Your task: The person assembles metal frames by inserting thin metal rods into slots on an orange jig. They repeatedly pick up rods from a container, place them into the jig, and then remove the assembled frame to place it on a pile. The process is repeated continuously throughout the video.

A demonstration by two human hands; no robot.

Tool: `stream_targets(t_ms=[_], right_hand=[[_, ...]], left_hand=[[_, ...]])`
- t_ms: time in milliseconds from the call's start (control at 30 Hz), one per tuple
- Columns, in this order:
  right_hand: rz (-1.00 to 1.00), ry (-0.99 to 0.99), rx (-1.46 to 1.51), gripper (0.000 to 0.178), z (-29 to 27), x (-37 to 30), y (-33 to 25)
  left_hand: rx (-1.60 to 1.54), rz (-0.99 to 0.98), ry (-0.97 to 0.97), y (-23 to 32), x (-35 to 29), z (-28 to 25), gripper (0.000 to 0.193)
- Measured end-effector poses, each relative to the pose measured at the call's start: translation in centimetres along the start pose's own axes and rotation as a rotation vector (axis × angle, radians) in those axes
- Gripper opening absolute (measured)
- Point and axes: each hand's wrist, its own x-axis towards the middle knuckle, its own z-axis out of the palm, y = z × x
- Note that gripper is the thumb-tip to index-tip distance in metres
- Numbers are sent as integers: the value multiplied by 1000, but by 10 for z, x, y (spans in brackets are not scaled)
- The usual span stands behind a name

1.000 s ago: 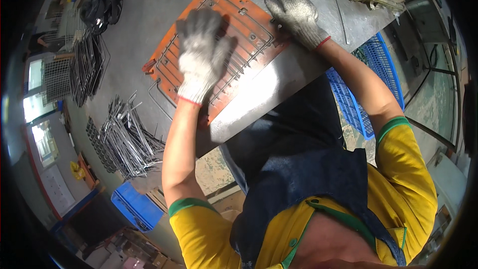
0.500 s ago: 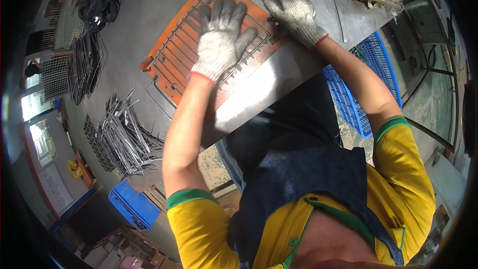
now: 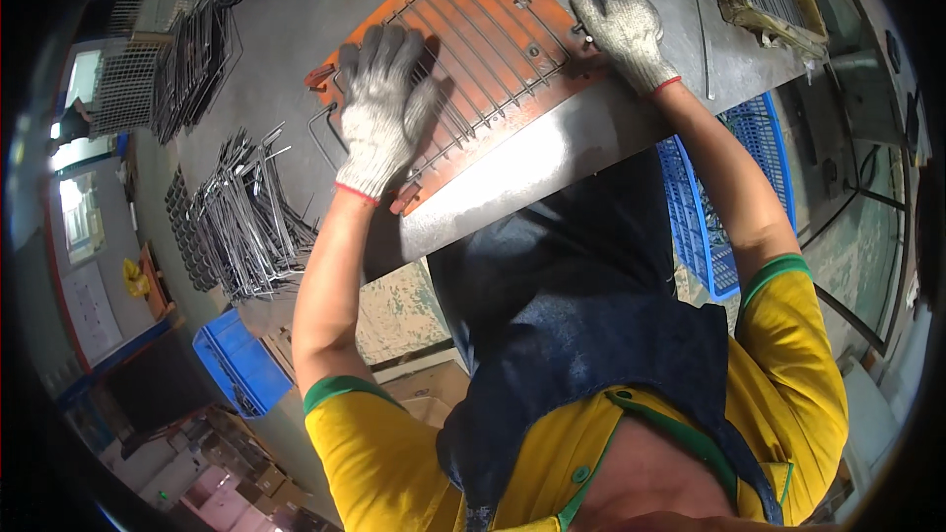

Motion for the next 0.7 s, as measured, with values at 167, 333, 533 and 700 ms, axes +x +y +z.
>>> stream_targets(t_ms=[167,333,533,700], right_hand=[[51,-42,66,42,-4,0,-6],[-28,39,16,40,-3,-1,0],[46,-4,117,40,-2,-3,-3],[-15,3,63,41,-1,0,3]], left_hand=[[6,80,-140,10,4,-1,49],[72,25,-344,-23,-34,-19,53],[-20,-108,-195,-26,-44,-33,48],[71,-136,-252,-8,-32,-23,61]])
